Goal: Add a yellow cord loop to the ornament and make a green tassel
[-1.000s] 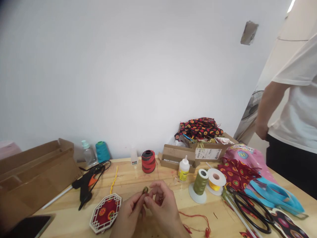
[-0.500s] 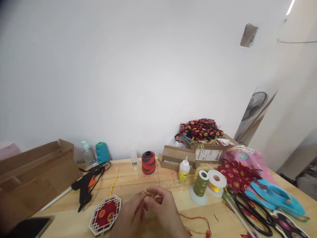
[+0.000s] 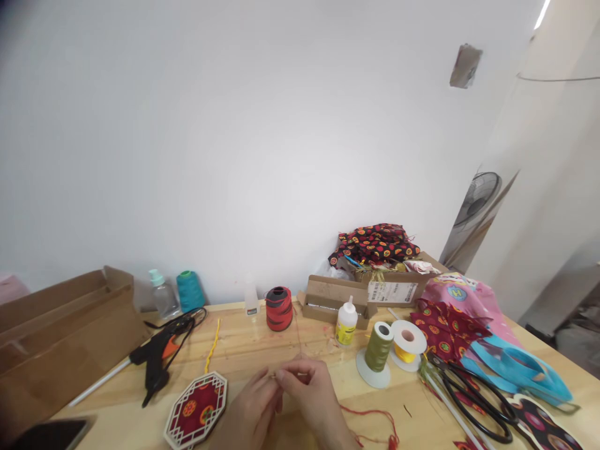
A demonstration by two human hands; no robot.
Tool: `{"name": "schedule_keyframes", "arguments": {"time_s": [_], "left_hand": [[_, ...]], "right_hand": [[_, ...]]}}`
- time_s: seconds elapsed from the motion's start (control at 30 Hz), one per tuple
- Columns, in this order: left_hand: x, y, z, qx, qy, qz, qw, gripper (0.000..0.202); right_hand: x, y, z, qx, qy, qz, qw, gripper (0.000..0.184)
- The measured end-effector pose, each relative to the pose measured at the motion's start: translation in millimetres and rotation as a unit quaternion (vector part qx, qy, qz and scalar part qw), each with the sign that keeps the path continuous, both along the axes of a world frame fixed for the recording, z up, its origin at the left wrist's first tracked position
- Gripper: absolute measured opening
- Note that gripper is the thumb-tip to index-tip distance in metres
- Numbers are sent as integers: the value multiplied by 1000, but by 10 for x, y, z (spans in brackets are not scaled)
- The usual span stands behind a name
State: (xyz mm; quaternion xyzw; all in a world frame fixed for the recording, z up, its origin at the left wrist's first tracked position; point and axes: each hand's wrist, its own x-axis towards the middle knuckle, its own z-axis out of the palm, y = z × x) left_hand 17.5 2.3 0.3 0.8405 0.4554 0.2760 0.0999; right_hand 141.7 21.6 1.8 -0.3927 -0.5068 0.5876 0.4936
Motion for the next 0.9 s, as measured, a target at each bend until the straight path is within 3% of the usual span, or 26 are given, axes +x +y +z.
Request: {"name": "schedule_keyframes", "arguments": {"time_s": [0.23, 0.37, 0.5, 0.7, 0.9], "left_hand": [[-16, 31, -4, 32, 17, -4, 999, 28], [-37, 27, -2, 10, -28, 9, 1000, 29], [-15, -2, 43, -83, -76, 29, 993, 30], [69, -63, 92, -262, -198, 38, 944, 38], [66, -58, -16, -349, -311, 6, 884, 36]], "right_hand": [[41, 5, 38, -139, 79, -10, 987, 35], [73, 32, 43, -120, 78, -32, 989, 38], [81, 65, 6, -51, 18, -55, 997, 39], [87, 65, 39, -48, 49, -34, 997, 37], [88, 65, 128, -68, 134, 5, 989, 35]]}}
